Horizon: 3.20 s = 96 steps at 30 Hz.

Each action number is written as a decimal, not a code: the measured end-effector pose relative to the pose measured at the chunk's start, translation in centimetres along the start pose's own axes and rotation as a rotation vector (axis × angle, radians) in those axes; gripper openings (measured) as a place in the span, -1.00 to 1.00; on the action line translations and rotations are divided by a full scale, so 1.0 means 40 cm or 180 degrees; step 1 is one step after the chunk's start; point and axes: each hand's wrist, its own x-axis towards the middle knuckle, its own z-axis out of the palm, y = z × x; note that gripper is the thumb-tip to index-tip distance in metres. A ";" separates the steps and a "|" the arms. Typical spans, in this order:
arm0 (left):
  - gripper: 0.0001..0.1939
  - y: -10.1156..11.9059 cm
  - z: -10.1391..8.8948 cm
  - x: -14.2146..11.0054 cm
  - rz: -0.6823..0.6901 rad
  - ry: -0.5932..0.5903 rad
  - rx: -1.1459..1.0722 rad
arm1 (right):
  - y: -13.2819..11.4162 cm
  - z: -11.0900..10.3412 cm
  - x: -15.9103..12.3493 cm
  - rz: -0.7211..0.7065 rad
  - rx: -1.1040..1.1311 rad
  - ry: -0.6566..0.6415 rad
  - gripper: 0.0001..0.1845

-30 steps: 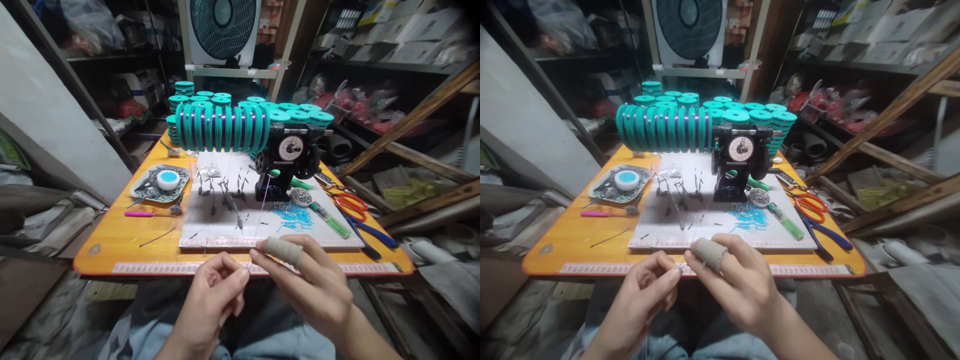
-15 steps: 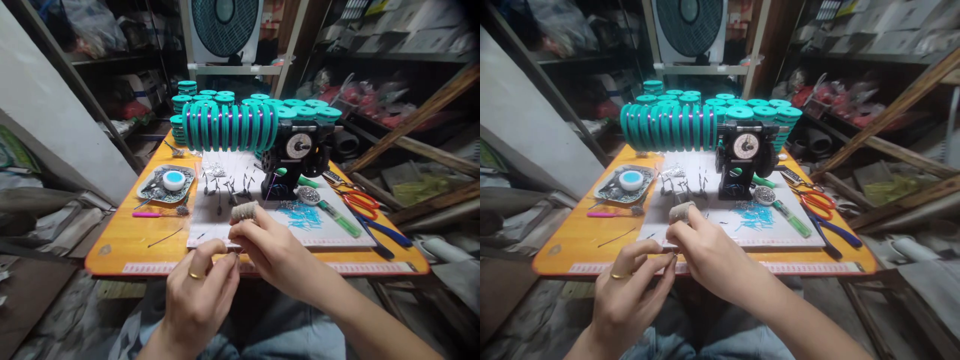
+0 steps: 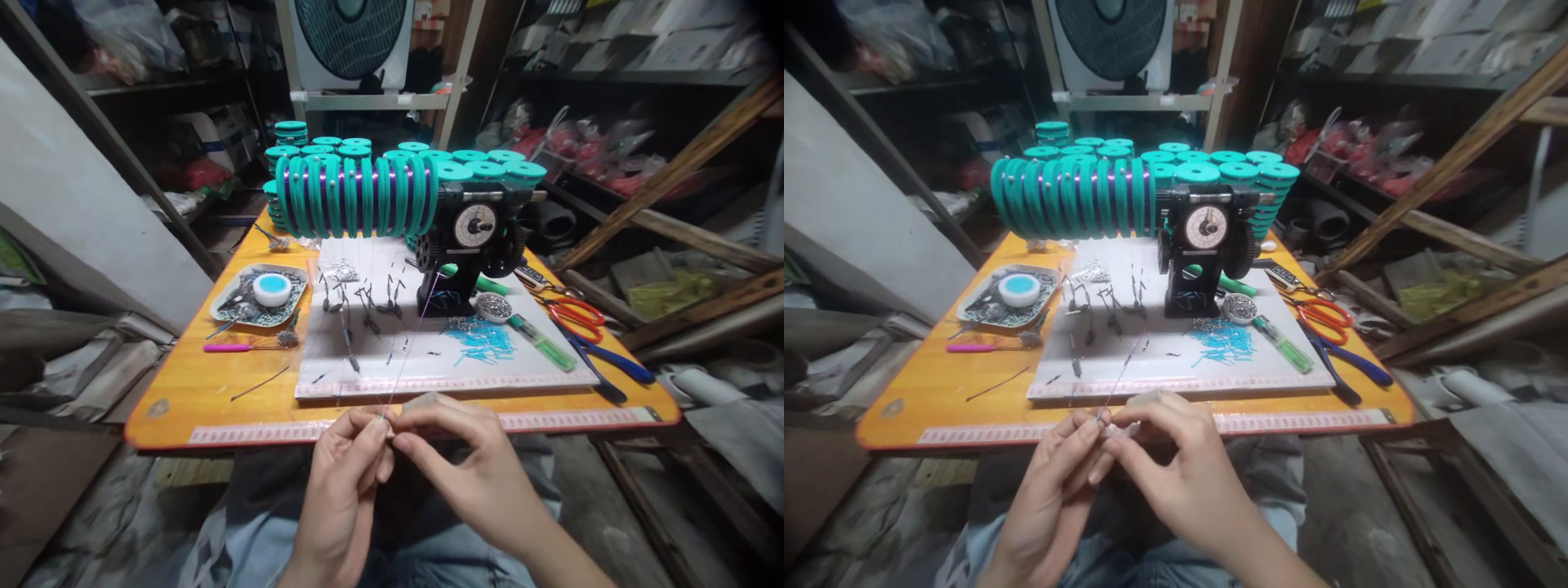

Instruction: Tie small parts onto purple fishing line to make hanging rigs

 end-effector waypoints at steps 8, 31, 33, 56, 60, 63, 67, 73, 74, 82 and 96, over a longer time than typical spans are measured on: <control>-0.84 0.019 -0.010 -0.010 0.1223 -0.0184 0.1563 | -0.003 -0.009 -0.004 -0.1497 -0.1171 0.0451 -0.77; -0.78 -0.020 0.006 -0.014 0.0649 0.0006 0.0779 | -0.008 -0.046 -0.003 -0.0403 -0.0502 0.0251 -0.91; -0.76 -0.039 0.013 -0.018 0.0217 -0.0020 0.0171 | -0.002 -0.031 -0.026 0.0031 -0.0106 -0.0061 -0.93; -0.79 0.061 -0.002 -0.034 0.3892 -0.0819 0.3953 | -0.008 -0.084 0.050 -0.2135 -0.0865 -0.0411 -0.82; -0.79 0.081 -0.006 -0.028 0.4239 -0.0781 0.4170 | -0.016 -0.068 0.080 -0.1812 -0.0603 -0.0637 -0.81; -0.82 0.093 -0.018 -0.017 0.4320 -0.0743 0.4279 | -0.030 -0.057 0.097 -0.1514 -0.0722 -0.0575 -0.79; -0.85 0.104 -0.030 -0.004 0.4768 -0.0994 0.4743 | -0.039 -0.046 0.117 -0.1365 -0.0777 -0.0539 -0.82; -0.88 0.118 -0.012 0.001 0.3075 -0.1398 0.3763 | -0.025 -0.066 0.110 -0.1811 -0.0976 -0.0360 -0.74; -0.86 0.120 -0.009 0.003 0.2204 -0.1287 0.3209 | -0.023 -0.072 0.106 -0.1991 -0.1018 -0.0395 -0.69; -0.65 0.106 -0.007 0.022 -0.0764 -0.1239 0.0880 | -0.006 -0.074 0.090 -0.2274 -0.1016 -0.0677 -0.88; -0.75 0.065 -0.010 0.000 0.5173 -0.1082 0.4494 | -0.021 -0.058 0.102 -0.1596 -0.0458 0.0039 -0.81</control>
